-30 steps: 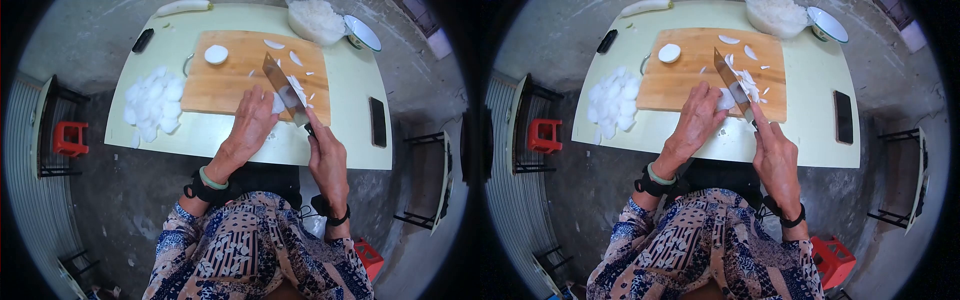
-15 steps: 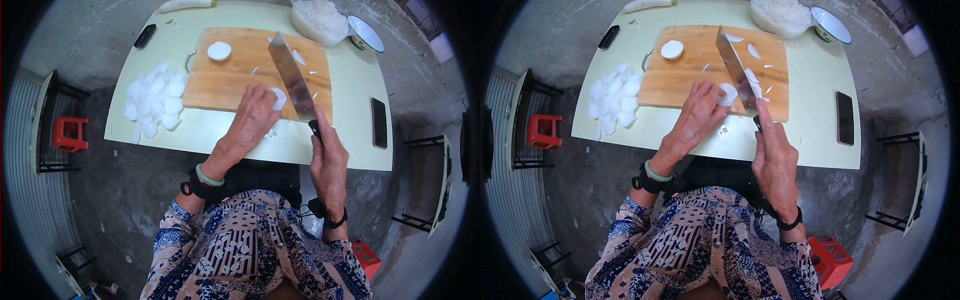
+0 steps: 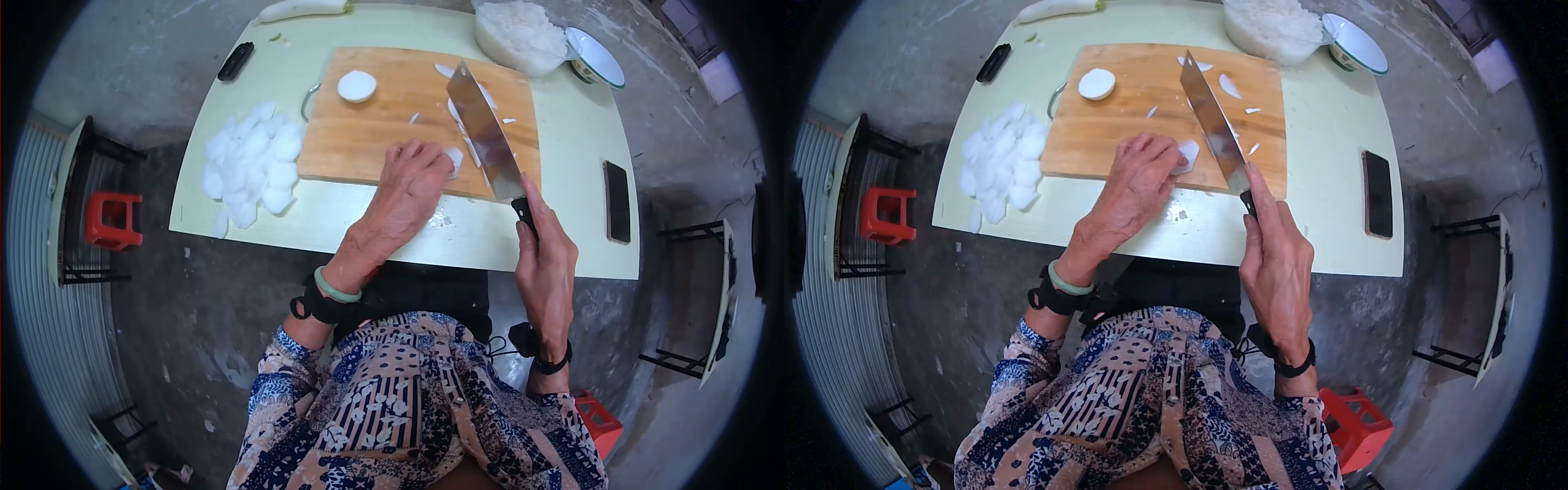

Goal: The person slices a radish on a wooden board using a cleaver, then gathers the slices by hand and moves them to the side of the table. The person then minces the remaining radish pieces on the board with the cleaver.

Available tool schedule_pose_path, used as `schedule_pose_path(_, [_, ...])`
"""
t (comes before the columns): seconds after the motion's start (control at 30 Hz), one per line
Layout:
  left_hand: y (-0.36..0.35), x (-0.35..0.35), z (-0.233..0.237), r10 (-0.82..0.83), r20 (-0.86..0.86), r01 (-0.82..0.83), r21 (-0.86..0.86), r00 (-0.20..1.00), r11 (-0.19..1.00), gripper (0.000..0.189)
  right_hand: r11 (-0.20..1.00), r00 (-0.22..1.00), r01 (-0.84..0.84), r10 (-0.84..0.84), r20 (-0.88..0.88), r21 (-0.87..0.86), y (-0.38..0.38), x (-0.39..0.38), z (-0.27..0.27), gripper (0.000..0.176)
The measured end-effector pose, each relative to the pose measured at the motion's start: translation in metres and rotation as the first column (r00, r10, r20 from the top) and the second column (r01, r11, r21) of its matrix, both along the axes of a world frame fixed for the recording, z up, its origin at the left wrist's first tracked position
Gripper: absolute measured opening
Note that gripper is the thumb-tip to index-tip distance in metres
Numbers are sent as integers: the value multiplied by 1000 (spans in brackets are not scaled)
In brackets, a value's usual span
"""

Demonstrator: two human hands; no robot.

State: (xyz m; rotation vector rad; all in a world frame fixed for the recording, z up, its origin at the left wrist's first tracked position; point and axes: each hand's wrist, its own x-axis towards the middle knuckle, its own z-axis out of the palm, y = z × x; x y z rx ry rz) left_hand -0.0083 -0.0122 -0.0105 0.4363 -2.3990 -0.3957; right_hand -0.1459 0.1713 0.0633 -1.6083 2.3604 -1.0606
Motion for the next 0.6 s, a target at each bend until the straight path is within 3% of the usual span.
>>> schedule_pose_path(0.13, [-2,5,2,-19,21,19,31,1000,999,25,991,997,-69,71,14,-112,-8,1,-10,67])
schedule_pose_path(0.2, [0,4,2,-6,81,-5,126,997,992,31,992,996,-55,62,-57,118,-11,-1,-16,67])
schedule_pose_path(0.5, [0,8,20,-94,197,70,125,976,990,38,998,999,-24,22,40,50,-2,-5,-14,68])
schedule_pose_path(0.6, [1,7,10,-33,245,9,96,969,995,41,998,997,0,-4,71,62,-1,-1,-14,66])
